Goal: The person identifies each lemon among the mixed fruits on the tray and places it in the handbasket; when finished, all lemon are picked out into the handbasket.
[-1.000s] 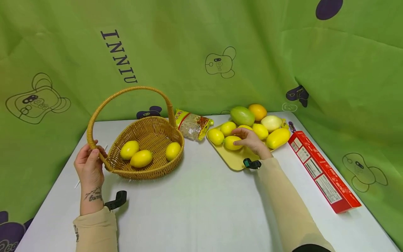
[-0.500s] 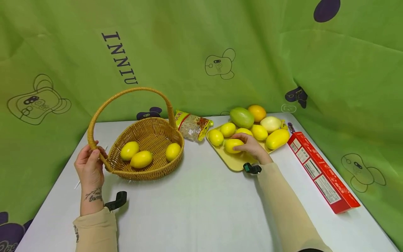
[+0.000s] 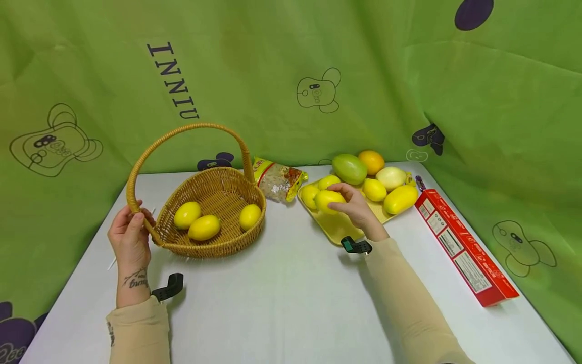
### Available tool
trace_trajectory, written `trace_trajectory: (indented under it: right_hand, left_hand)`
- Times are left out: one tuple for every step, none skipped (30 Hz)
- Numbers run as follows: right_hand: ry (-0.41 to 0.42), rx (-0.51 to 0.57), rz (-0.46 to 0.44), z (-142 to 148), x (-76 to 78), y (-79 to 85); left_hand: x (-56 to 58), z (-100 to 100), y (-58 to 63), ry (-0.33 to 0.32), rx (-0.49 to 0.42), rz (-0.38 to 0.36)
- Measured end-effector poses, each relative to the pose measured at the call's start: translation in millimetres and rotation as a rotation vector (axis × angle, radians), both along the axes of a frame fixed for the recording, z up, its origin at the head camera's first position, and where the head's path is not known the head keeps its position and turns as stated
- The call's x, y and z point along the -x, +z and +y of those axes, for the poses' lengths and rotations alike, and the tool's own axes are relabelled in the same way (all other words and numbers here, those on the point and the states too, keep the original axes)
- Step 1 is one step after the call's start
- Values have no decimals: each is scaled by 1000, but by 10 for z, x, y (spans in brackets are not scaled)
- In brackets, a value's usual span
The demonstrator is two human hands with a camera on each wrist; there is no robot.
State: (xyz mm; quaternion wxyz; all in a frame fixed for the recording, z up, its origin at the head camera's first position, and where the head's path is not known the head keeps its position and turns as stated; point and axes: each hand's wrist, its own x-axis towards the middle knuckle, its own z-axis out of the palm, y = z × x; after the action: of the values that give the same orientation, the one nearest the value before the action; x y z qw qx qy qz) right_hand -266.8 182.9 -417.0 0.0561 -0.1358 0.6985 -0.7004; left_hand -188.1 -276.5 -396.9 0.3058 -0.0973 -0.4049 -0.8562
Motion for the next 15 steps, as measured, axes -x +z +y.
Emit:
trace_trajectory:
  right_hand:
    - [10,23,9,-69,-5,26]
    - [20,46,16,-145,-13,52]
    - [33,64,27,-227,-18,78]
    - [50,81,36,-310,-21,100]
    - [61,94,41,-398,-26,123]
    - [72,108,45,-490,-32,145]
    - [90,126,49,-584,-33,161]
    - [103,135,54,-680,-37,179]
    - [118,145,55,-778,-39,192]
    - [131,155,55,-878,-44,205]
    - [143,162,53,-978,-51,217]
    - [158,164,54,-1078,-56,225]
    - [173,161,51,-1174,-65,232]
    - [185,144,50,-1268,-79,241]
    - [200,123,54,-1358,-94,249]
  left_hand:
    - [0,-3,1,-9,-15,2]
    - [0,-6,4,-7,-14,-1]
    - [0,-10,6,-5,-11,-5]
    - [0,-13,9,-4,-11,-7]
    - [0,-16,11,-2,-9,-10]
    - [0,-18,14,1,-8,-13]
    - [1,-20,15,2,-7,-15]
    - [1,-21,17,4,-6,-17]
    - [1,-22,18,6,-4,-18]
    - [0,-21,17,6,-3,-17]
    - [-1,-20,17,5,-2,-15]
    - [-2,-18,16,3,-2,-12]
    - [-3,-16,15,0,-1,-9]
    - [-3,-14,13,-3,-1,-6]
    - [-4,-12,12,-5,0,-5]
